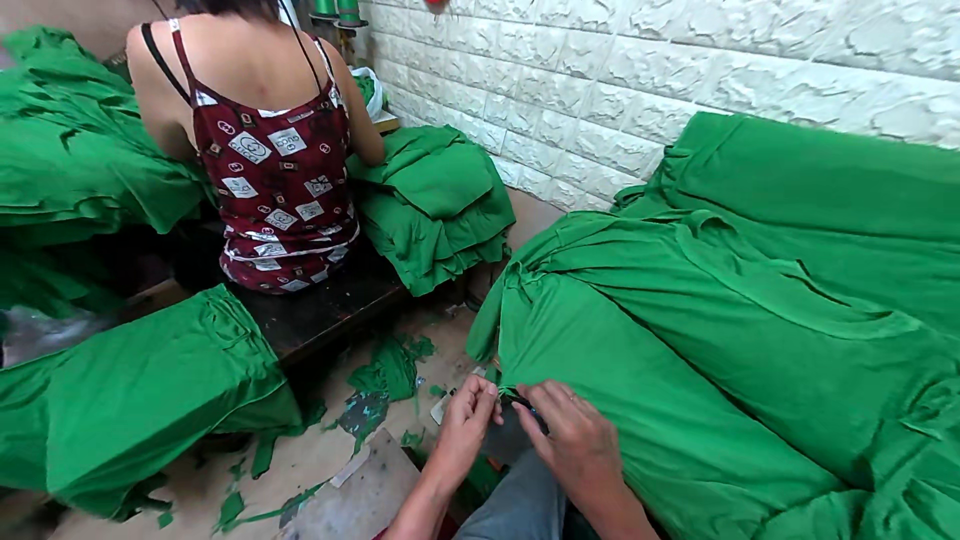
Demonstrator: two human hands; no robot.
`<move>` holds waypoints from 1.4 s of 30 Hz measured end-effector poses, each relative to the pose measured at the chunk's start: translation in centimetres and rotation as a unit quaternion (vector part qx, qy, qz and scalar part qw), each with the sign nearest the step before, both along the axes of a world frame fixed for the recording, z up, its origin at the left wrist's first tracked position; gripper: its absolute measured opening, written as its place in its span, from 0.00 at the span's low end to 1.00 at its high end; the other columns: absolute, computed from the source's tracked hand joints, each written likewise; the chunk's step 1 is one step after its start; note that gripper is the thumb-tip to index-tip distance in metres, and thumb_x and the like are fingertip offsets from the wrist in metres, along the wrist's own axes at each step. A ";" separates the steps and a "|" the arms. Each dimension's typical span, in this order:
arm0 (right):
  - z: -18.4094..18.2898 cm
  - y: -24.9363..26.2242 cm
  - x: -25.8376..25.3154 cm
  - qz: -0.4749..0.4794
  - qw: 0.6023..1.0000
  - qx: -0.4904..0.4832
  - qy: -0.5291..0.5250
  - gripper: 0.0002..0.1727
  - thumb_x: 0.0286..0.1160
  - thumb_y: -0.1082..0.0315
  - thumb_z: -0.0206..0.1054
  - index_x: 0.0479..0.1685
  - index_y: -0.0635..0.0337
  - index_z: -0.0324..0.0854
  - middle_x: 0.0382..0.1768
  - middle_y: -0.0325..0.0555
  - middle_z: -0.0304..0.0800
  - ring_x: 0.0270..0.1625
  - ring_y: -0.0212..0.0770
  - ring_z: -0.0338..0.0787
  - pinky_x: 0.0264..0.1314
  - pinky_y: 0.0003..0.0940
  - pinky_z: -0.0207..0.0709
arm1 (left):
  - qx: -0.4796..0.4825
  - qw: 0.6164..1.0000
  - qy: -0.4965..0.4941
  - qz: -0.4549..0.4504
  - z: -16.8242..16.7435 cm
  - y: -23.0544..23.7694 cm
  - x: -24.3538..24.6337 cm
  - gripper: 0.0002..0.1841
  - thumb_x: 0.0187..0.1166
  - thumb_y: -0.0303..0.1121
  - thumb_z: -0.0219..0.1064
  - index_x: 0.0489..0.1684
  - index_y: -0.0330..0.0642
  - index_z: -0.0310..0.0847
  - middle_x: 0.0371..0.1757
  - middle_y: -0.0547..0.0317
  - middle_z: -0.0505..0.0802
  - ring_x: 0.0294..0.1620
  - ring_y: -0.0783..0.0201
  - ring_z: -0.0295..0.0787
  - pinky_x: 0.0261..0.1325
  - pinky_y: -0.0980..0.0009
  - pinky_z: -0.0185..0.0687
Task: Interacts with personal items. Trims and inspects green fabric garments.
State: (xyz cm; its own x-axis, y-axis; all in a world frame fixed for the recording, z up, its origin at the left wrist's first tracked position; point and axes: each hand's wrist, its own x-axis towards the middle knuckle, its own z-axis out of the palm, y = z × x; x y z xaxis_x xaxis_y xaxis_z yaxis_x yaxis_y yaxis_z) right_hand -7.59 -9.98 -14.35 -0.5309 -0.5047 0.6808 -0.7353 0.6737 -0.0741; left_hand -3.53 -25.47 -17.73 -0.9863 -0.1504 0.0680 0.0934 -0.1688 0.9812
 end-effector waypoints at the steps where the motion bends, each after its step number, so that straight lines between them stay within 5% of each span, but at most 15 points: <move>1: 0.0 -0.1 0.0 -0.003 1.000 0.001 0.002 0.12 0.73 0.62 0.67 0.41 0.57 0.93 0.32 0.45 0.91 0.33 0.47 0.92 0.29 0.38 0.84 | 0.002 1.000 0.004 0.001 0.0 0.0 0.0 0.10 0.91 0.32 0.52 0.45 0.38 0.77 0.32 0.66 0.86 0.34 0.74 0.86 0.45 0.74 0.85; 16: -1.0 -0.7 0.5 -0.034 0.998 -0.009 0.049 0.11 0.75 0.66 0.67 0.42 0.59 0.95 0.34 0.48 0.92 0.33 0.48 0.92 0.30 0.37 0.84 | -0.019 0.999 0.038 0.030 -0.1 1.4 0.3 0.10 0.90 0.31 0.54 0.46 0.35 0.78 0.34 0.63 0.86 0.34 0.73 0.86 0.44 0.75 0.86; 21: -0.6 -0.2 0.4 -0.044 0.997 -0.057 -0.006 0.14 0.77 0.61 0.65 0.37 0.60 0.94 0.32 0.46 0.92 0.32 0.44 0.92 0.28 0.36 0.84 | -0.021 0.999 0.025 0.037 -0.4 1.0 0.4 0.10 0.91 0.32 0.52 0.46 0.36 0.77 0.33 0.64 0.85 0.34 0.74 0.86 0.43 0.76 0.85; 28: -0.2 0.4 0.3 -0.036 0.988 -0.129 -0.076 0.14 0.70 0.58 0.69 0.42 0.59 0.94 0.34 0.44 0.91 0.30 0.36 0.88 0.29 0.29 0.81 | 0.006 0.996 0.015 0.093 -1.1 -0.6 0.1 0.10 0.91 0.30 0.50 0.45 0.37 0.76 0.31 0.65 0.85 0.33 0.73 0.86 0.44 0.74 0.86; 31: 0.8 1.4 0.6 -0.009 0.949 -0.254 -0.187 0.15 0.68 0.61 0.73 0.47 0.61 0.91 0.36 0.37 0.91 0.31 0.21 0.84 0.33 0.15 0.79 | -0.199 0.967 -0.051 0.152 -1.8 -2.0 0.0 0.21 0.93 0.40 0.48 0.31 0.41 0.81 0.24 0.67 0.84 0.29 0.73 0.80 0.45 0.71 0.76; 33: 1.6 2.4 0.7 0.022 0.914 -0.322 -0.246 0.15 0.68 0.63 0.74 0.50 0.62 0.87 0.35 0.34 0.92 0.31 0.18 0.85 0.34 0.12 0.80 | -0.326 0.930 -0.078 0.151 -1.9 -2.3 0.0 0.29 0.93 0.47 0.48 0.26 0.40 0.87 0.28 0.59 0.88 0.44 0.59 0.84 0.70 0.48 0.57; 34: 1.8 2.9 0.8 0.030 0.907 -0.330 -0.260 0.17 0.67 0.61 0.75 0.51 0.62 0.85 0.36 0.33 0.91 0.31 0.18 0.85 0.33 0.12 0.79 | -0.351 0.923 -0.072 0.144 -1.9 -2.2 -0.1 0.27 0.90 0.50 0.52 0.30 0.40 0.89 0.34 0.56 0.91 0.51 0.55 0.86 0.73 0.42 0.55; 36: 2.2 3.9 1.1 0.006 0.915 -0.290 -0.279 0.27 0.61 0.53 0.80 0.54 0.61 0.82 0.39 0.36 0.89 0.32 0.22 0.83 0.31 0.17 0.78 | -0.322 0.938 -0.027 0.122 -1.9 -1.2 -0.4 0.21 0.80 0.49 0.68 0.47 0.37 0.86 0.45 0.52 0.92 0.57 0.52 0.86 0.70 0.41 0.65; 38: 2.9 4.3 2.0 -0.048 0.938 -0.185 -0.289 0.33 0.56 0.53 0.84 0.57 0.65 0.80 0.43 0.50 0.89 0.36 0.41 0.86 0.35 0.39 0.82 | -0.268 0.956 0.036 0.116 -2.1 0.4 -0.8 0.31 0.70 0.45 0.78 0.64 0.31 0.75 0.56 0.46 0.89 0.60 0.52 0.86 0.64 0.51 0.79; 40: 3.4 4.3 2.7 -0.091 0.956 -0.059 -0.272 0.30 0.56 0.62 0.85 0.57 0.68 0.81 0.48 0.60 0.89 0.39 0.58 0.92 0.34 0.56 0.86 | -0.281 0.937 0.115 0.170 -2.3 2.0 -1.7 0.37 0.63 0.42 0.82 0.68 0.29 0.72 0.58 0.41 0.88 0.58 0.49 0.85 0.60 0.50 0.81; 42: 3.3 4.4 3.0 -0.114 0.962 0.008 -0.246 0.24 0.52 0.74 0.83 0.53 0.66 0.85 0.51 0.63 0.87 0.36 0.60 0.93 0.28 0.57 0.86 | -0.327 0.899 0.187 0.223 -1.8 2.7 -2.7 0.33 0.60 0.37 0.80 0.65 0.29 0.76 0.57 0.41 0.88 0.52 0.49 0.87 0.54 0.53 0.83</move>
